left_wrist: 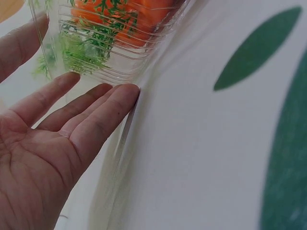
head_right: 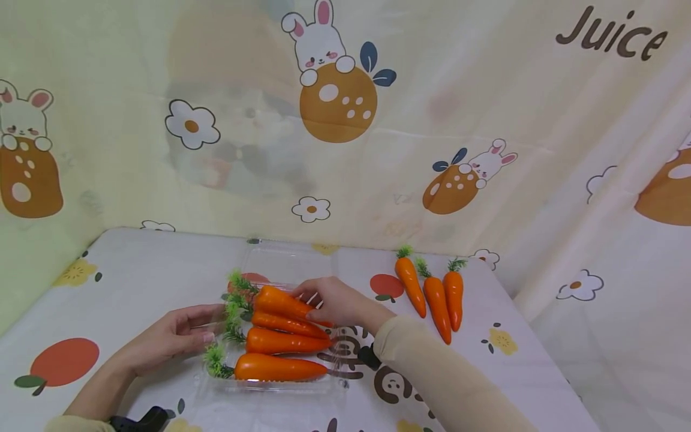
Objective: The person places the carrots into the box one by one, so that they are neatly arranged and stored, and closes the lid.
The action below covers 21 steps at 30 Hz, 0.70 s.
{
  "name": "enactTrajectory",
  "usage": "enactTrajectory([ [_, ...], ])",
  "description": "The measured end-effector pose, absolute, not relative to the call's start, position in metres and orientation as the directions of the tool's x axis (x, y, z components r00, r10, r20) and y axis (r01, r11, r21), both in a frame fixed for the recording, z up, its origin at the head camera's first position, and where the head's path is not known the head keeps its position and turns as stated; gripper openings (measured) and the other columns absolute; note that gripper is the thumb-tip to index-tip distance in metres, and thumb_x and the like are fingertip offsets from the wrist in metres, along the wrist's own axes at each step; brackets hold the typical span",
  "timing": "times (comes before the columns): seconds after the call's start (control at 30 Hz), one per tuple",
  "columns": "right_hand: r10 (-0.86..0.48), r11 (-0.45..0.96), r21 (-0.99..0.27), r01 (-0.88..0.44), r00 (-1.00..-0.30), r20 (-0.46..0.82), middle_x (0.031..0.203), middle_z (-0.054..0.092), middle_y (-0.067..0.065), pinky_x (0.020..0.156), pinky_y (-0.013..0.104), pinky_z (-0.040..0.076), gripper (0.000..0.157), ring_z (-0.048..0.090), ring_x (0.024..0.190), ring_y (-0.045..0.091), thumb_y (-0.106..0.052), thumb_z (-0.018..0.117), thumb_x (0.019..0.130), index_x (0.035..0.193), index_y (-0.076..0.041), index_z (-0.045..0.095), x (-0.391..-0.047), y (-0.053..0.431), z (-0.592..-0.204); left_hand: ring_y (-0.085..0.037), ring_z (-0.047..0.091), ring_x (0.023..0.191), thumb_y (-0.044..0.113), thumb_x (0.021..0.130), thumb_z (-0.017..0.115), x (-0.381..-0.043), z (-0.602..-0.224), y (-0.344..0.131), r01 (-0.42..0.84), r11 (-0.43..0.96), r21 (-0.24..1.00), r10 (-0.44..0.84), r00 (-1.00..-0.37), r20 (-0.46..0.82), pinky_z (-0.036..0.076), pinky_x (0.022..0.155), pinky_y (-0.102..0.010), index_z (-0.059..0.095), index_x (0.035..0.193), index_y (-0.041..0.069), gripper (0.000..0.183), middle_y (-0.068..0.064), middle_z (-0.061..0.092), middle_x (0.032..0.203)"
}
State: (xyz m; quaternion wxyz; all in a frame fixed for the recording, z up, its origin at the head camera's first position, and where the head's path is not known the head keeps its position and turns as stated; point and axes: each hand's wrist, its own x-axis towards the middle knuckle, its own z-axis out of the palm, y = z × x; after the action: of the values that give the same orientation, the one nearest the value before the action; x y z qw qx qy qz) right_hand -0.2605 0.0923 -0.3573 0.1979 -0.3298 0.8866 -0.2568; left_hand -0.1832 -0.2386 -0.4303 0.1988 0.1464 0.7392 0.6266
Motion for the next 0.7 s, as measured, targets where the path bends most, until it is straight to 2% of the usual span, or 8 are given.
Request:
enactTrajectory([
  [0.4,-0.648,0.730,-0.422,-0.539,-0.741,-0.175,0.115,0.074,0.005,0.087,0.033,0.063,0.040,0.073,0.101,0.020,-0.007,0.073,0.092,0.130,-0.012,0.068,-0.2570,0.0901,-0.3597,-0.049,0.048,0.140,0.017,0.100,0.066,-0.1841,-0.4307,-0.2384,-0.016,0.152,0.988,0.485,-0.870,-0.088,0.057,0.101,-0.035,0.034,0.153,-0.010,0.068,-0.033,0.037,0.158],
  [0.7,-0.646,0.728,-0.446,-0.521,-0.739,-0.192,0.115,0.074,0.007,0.085,0.034,0.063,0.037,0.073,0.100,0.021,-0.006,0.073,0.091,0.128,-0.010,0.070,-0.2570,0.0926,-0.3571,-0.048,0.050,0.139,0.017,0.099,0.066,-0.1840,-0.4314,-0.2390,-0.010,0.148,0.989,0.486,-0.870,-0.082,0.057,0.101,-0.034,0.035,0.153,-0.010,0.068,-0.034,0.037,0.158],
])
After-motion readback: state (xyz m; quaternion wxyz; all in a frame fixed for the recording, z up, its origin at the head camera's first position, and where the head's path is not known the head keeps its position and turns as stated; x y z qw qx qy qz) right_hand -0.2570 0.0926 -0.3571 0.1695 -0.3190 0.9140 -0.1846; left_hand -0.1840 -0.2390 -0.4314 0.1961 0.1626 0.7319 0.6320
